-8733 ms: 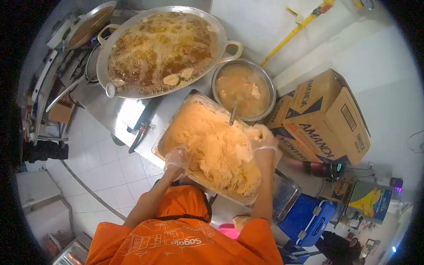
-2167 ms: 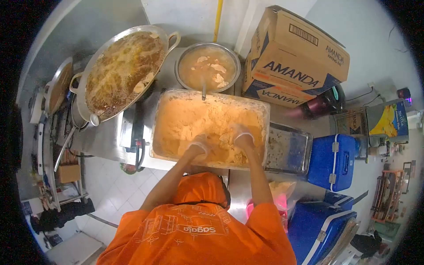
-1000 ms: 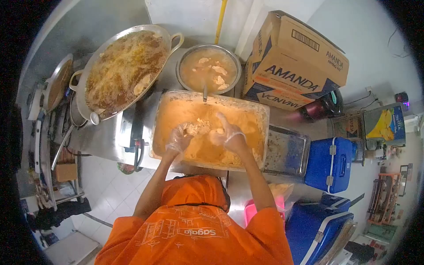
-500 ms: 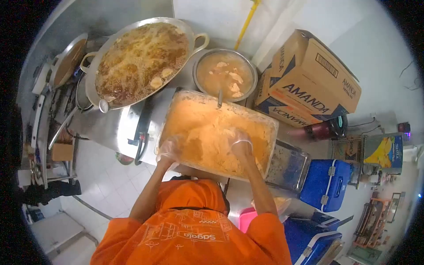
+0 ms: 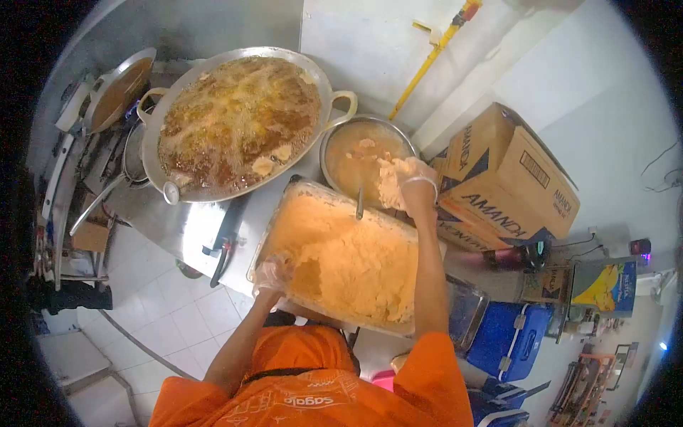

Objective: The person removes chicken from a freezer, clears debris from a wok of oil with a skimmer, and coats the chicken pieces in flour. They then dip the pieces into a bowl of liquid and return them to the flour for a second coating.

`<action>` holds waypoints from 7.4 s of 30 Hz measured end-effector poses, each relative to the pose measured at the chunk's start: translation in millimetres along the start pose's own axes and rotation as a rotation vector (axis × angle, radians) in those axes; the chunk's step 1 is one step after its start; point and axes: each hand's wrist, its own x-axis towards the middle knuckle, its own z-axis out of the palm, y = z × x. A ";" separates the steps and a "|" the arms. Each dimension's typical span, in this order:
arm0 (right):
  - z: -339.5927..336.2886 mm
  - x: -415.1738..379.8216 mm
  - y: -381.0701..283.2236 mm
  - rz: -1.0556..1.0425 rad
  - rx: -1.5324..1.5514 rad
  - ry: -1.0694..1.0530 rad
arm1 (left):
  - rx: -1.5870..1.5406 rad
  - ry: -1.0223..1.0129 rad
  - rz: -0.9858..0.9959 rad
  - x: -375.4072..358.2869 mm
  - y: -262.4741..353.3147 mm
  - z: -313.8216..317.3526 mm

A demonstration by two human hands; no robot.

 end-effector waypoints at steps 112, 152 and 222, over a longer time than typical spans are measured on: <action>27.3 -215.1 180.2 0.158 -0.240 -0.585 | -0.012 0.011 -0.224 16.6 38.0 -31.0; 182.9 -251.2 68.9 0.410 -0.259 -0.525 | -0.033 0.062 -0.027 5.1 26.7 -22.4; 209.6 -201.4 58.8 0.805 1.592 -0.197 | -0.280 -0.418 0.316 -3.5 69.5 -11.9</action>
